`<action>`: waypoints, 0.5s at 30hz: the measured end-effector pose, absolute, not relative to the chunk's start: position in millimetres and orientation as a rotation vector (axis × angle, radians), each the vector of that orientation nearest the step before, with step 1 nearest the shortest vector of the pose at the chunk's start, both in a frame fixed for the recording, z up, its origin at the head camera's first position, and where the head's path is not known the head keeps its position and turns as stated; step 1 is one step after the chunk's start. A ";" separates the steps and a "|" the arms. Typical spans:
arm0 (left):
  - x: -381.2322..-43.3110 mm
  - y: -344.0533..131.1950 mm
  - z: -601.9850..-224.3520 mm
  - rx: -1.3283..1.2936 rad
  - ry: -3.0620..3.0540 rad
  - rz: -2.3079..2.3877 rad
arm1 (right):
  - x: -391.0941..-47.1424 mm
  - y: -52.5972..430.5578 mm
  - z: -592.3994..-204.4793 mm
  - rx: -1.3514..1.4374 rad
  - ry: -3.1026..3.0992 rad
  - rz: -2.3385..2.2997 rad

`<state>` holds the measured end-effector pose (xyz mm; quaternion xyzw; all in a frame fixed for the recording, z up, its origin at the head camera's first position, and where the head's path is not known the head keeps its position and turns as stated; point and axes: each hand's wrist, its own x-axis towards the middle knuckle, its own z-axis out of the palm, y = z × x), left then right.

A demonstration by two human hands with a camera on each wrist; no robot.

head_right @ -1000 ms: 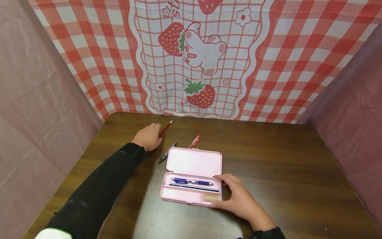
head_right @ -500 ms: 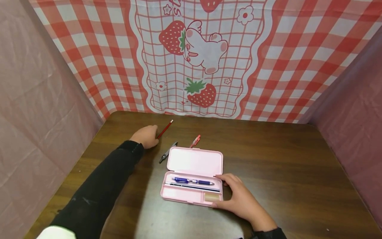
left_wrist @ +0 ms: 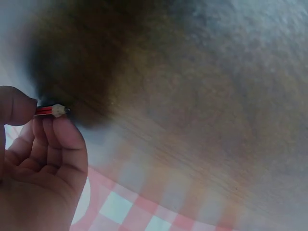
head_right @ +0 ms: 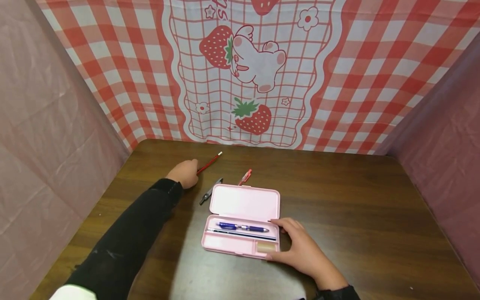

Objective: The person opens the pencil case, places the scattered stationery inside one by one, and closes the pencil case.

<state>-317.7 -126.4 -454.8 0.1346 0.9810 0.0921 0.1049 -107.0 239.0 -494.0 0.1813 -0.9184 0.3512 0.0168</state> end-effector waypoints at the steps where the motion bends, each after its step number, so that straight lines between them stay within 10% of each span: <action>1: -317.2 -126.2 -454.6 0.400 2.887 0.280 | -107.1 239.0 -494.1 0.567 -2.852 1.095; 15: -302.6 -119.4 -441.8 0.608 2.898 0.461 | -107.9 239.4 -496.7 0.568 -2.847 1.077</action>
